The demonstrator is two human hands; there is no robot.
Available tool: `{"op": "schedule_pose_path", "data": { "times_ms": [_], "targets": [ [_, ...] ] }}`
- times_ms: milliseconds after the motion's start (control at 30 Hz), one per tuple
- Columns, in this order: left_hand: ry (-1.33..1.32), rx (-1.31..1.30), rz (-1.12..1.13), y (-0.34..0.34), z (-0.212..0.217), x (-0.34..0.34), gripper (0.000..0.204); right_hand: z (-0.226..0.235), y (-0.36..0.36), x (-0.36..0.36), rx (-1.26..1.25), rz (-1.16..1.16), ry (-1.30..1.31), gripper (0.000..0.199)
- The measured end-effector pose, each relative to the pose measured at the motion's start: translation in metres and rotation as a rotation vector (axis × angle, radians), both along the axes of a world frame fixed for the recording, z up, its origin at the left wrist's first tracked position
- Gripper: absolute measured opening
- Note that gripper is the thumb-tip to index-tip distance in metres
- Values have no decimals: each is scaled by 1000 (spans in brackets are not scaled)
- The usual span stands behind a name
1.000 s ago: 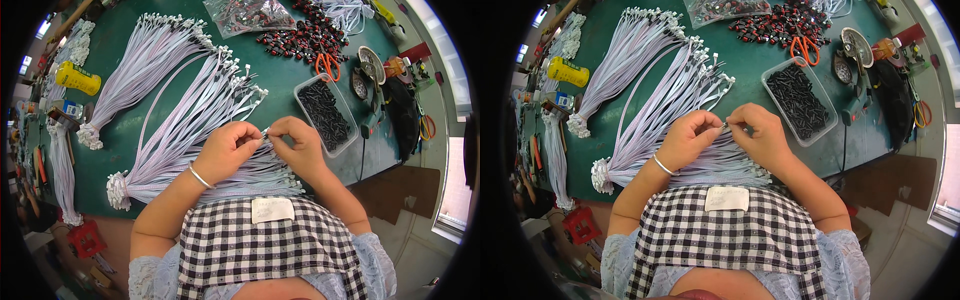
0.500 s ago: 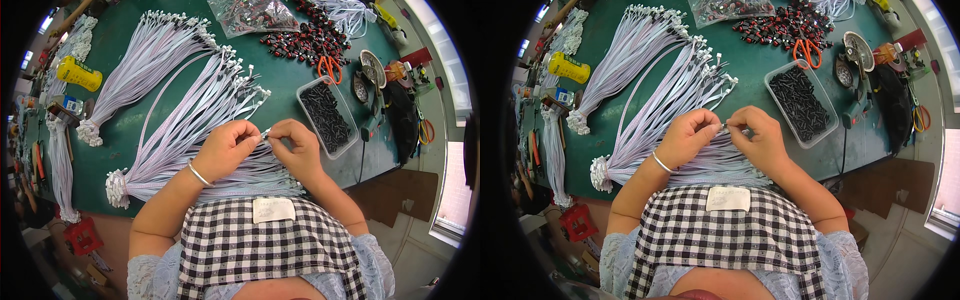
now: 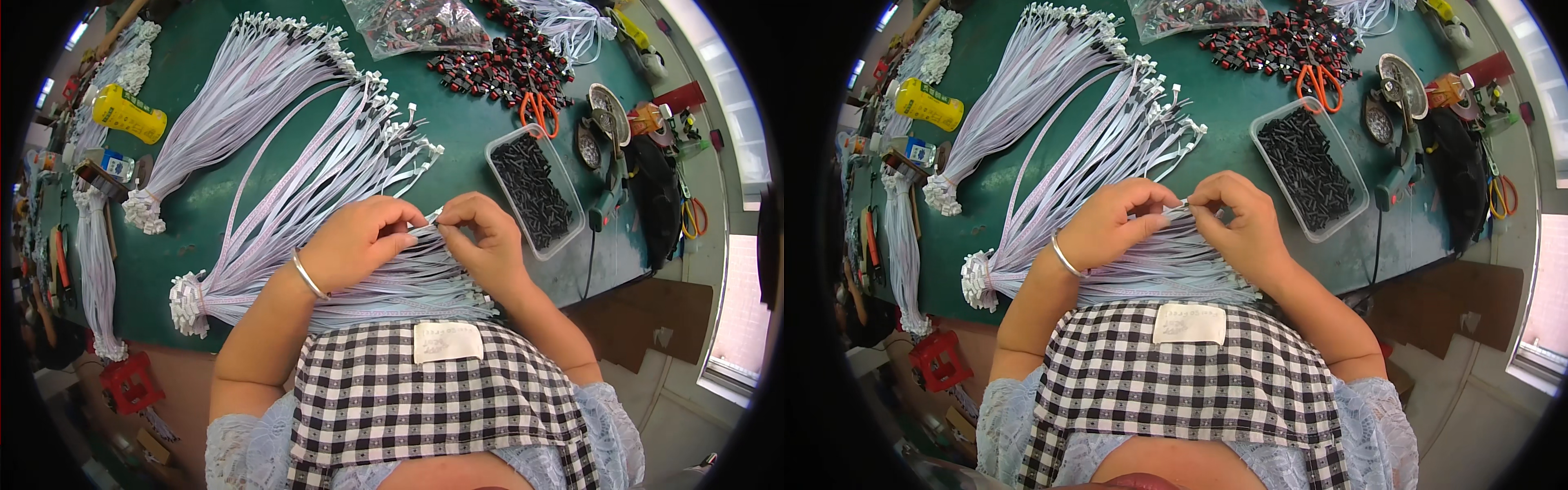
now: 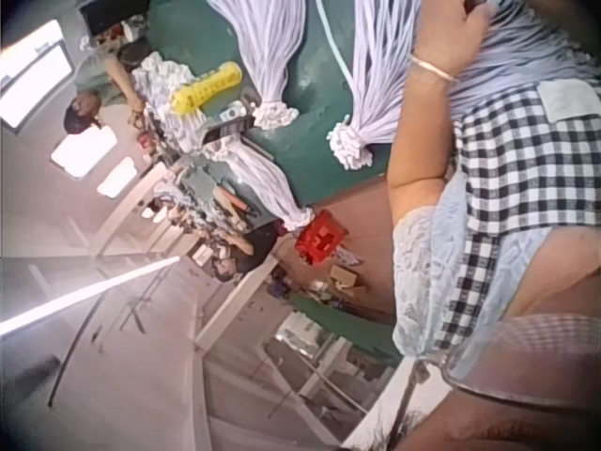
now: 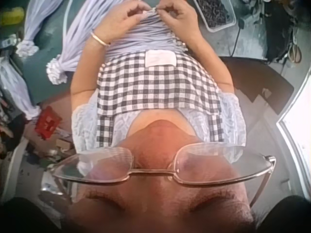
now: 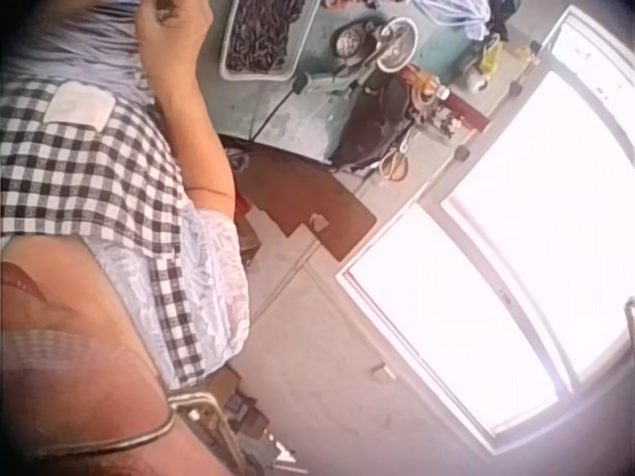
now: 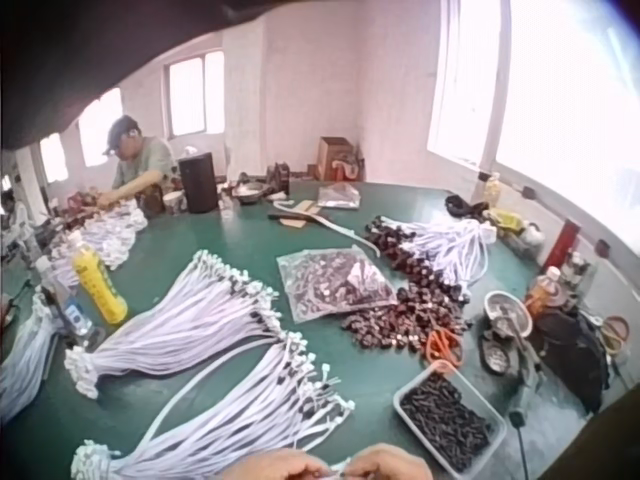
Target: The person repeatedly picks up small black plastic components from a container and attaches them to the ends of white flat cables. The person handles the cables and components by hand, working at a green table in a workshop setting.
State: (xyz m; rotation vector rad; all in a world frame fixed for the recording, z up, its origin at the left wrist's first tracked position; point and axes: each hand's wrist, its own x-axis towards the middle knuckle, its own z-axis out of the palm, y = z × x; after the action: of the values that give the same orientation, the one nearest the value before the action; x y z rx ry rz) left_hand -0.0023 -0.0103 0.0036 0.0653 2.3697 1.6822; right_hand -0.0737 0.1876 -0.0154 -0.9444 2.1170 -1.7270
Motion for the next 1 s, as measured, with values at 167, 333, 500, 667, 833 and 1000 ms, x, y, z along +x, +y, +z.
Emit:
{"op": "schedule_pose_path", "data": {
  "times_ms": [167, 333, 500, 667, 833, 1000],
  "targets": [
    [10, 71, 32, 4, 6, 0, 35, 1, -1, -3, 9, 111, -92, 11],
    [106, 48, 30, 3, 4, 1, 37, 8, -2, -5, 81, 153, -270, 13],
    [161, -11, 45, 5, 7, 2, 37, 15, -2, -6, 76, 163, -374, 19],
    [561, -252, 59, 10, 0, 3, 38, 20, 4, -15, 125, 216, -221, 20],
    [489, -291, 53, 12, 1, 1, 39, 15, 1, -13, 198, 205, -61, 18],
    [204, -163, 107, 8, 9, 1, 38, 17, 1, -18, 241, 180, -89, 13]
  ]
}}
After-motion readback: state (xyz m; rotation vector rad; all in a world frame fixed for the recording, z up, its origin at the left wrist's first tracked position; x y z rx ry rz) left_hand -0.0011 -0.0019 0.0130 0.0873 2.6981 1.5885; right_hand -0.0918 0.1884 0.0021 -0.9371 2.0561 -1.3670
